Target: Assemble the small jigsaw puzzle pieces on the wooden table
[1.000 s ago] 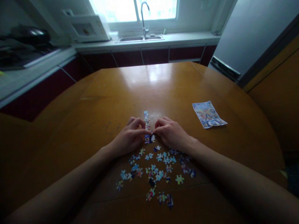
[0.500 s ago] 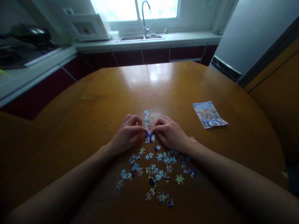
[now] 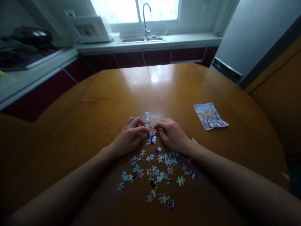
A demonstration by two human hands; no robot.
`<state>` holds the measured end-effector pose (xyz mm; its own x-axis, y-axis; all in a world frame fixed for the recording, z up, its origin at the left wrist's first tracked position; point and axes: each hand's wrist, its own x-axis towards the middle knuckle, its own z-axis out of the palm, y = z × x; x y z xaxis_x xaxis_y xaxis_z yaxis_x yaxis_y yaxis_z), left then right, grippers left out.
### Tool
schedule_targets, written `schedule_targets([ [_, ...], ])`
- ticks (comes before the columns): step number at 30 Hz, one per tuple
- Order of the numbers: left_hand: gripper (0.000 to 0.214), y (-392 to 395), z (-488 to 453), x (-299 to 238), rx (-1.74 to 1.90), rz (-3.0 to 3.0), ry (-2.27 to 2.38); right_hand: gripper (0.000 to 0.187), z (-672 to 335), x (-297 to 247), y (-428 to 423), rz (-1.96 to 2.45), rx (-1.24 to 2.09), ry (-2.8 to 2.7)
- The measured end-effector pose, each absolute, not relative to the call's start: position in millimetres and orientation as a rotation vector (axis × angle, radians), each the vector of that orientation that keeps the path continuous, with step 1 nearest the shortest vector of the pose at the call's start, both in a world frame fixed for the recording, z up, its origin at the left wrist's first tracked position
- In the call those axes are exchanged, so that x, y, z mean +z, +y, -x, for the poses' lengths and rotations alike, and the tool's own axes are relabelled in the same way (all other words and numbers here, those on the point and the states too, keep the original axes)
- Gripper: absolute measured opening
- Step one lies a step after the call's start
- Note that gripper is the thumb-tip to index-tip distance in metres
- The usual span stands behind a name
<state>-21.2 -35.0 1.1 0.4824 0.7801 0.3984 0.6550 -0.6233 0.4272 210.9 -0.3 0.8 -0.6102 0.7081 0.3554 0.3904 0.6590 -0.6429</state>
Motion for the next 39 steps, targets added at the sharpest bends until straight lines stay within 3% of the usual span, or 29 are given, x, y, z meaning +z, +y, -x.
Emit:
schedule_targets([
  [20, 0.035, -37.6, 19.1, 7.7, 0.795, -2.661, 1.172, 0.024, -214.4, 7.7, -5.3, 0.752, 0.544, -2.501],
  [32, 0.037, -37.2, 21.1, 4.8, 0.861, -2.503, 1.124, 0.022, -213.1, -0.6, -3.4, 0.834, 0.795, -2.192],
  [39, 0.037, -37.8, 21.3, 7.1, 0.935, -2.443, 1.175, 0.022, -213.7, 0.8, -6.5, 0.824, 0.723, -2.226],
])
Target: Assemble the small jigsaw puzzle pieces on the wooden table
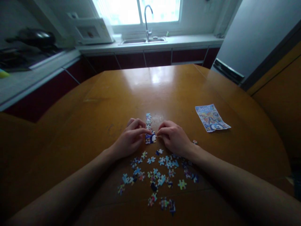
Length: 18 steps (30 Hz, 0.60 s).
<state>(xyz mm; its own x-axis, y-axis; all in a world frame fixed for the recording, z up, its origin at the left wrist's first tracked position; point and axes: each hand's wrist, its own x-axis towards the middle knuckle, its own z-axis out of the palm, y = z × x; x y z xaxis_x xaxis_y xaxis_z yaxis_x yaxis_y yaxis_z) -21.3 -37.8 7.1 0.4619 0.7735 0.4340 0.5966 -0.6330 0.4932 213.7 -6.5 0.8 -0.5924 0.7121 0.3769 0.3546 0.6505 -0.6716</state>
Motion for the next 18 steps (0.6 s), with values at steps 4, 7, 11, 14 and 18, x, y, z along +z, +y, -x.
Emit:
schedule_targets([
  [4, 0.031, -37.1, 20.6, 4.7, 0.981, -2.416, 1.281, 0.021, -213.2, 0.9, -7.6, 0.823, 0.673, -2.245],
  [7, 0.023, -36.0, 20.9, 3.4, 1.015, -2.392, 1.358, 0.024, -211.4, 4.0, -9.9, 0.770, 0.630, -2.309],
  [11, 0.018, -36.0, 22.2, 5.0, 0.971, -2.435, 1.288, 0.029, -211.0, 9.2, -13.6, 0.726, 0.578, -2.419],
  [14, 0.022, -36.7, 22.9, 7.0, 0.929, -2.470, 1.219, 0.027, -212.4, 10.2, -14.8, 0.716, 0.561, -2.467],
  [18, 0.022, -35.9, 22.8, 6.7, 1.026, -2.409, 1.280, 0.025, -213.1, 10.3, -15.5, 0.713, 0.542, -2.473],
])
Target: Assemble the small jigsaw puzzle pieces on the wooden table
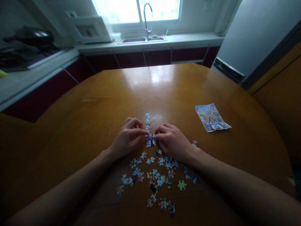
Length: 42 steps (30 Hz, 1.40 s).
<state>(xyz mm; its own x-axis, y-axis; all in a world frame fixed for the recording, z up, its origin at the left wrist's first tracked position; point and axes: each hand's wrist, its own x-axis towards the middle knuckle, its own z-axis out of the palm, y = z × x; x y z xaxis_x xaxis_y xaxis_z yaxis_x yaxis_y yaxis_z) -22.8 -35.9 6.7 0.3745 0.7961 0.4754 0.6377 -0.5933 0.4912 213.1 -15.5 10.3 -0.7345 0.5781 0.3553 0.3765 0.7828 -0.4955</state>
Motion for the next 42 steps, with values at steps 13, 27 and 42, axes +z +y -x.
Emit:
schedule_targets([
  [13, 0.023, -34, 26, 1, 1.022, -2.411, 1.311, 0.029, -212, 13, -17, 0.679, 0.434, -2.572],
  [27, 0.022, -32, 25, -3, 0.981, -2.409, 1.374, 0.016, -204, 10, -23, 0.738, 0.422, -2.547],
  [42, 0.025, -35, 24, 2, 1.041, -2.409, 1.324, 0.012, -202, 12, -23, 0.732, 0.403, -2.536],
])
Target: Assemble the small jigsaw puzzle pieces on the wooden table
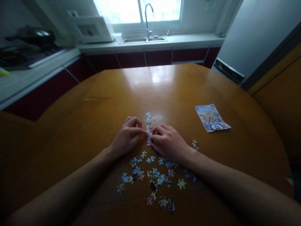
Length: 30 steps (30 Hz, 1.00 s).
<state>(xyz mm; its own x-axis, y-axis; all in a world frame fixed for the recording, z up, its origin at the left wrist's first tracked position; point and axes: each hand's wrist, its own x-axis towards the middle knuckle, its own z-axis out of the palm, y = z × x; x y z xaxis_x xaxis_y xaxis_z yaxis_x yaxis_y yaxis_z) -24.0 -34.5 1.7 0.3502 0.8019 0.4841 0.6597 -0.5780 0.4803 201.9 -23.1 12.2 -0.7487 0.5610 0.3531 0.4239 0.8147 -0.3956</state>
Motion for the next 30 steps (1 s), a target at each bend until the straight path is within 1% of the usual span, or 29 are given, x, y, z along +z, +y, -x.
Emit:
schedule_targets([
  [3, 0.026, -35, 24, 1, 1.017, -2.424, 1.324, 0.013, -202, 12, -23, 0.732, 0.406, -2.538],
  [9, 0.027, -34, 24, 1, 1.032, -2.436, 1.305, 0.021, -202, 12, -22, 0.749, 0.382, -2.525],
  [13, 0.025, -34, 23, 5, 0.998, -2.460, 1.282, 0.021, -201, 11, -21, 0.764, 0.377, -2.552],
  [19, 0.029, -36, 23, 4, 1.015, -2.417, 1.290, 0.018, -202, 12, -17, 0.827, 0.549, -2.361],
  [24, 0.033, -36, 24, 4, 0.956, -2.445, 1.237, 0.017, -208, 8, -11, 0.865, 0.512, -2.300],
  [28, 0.034, -37, 23, 5, 0.913, -2.489, 1.215, 0.024, -208, 4, -12, 0.833, 0.496, -2.366],
  [30, 0.035, -37, 22, 4, 0.894, -2.497, 1.229, 0.024, -207, 4, -12, 0.827, 0.503, -2.398],
])
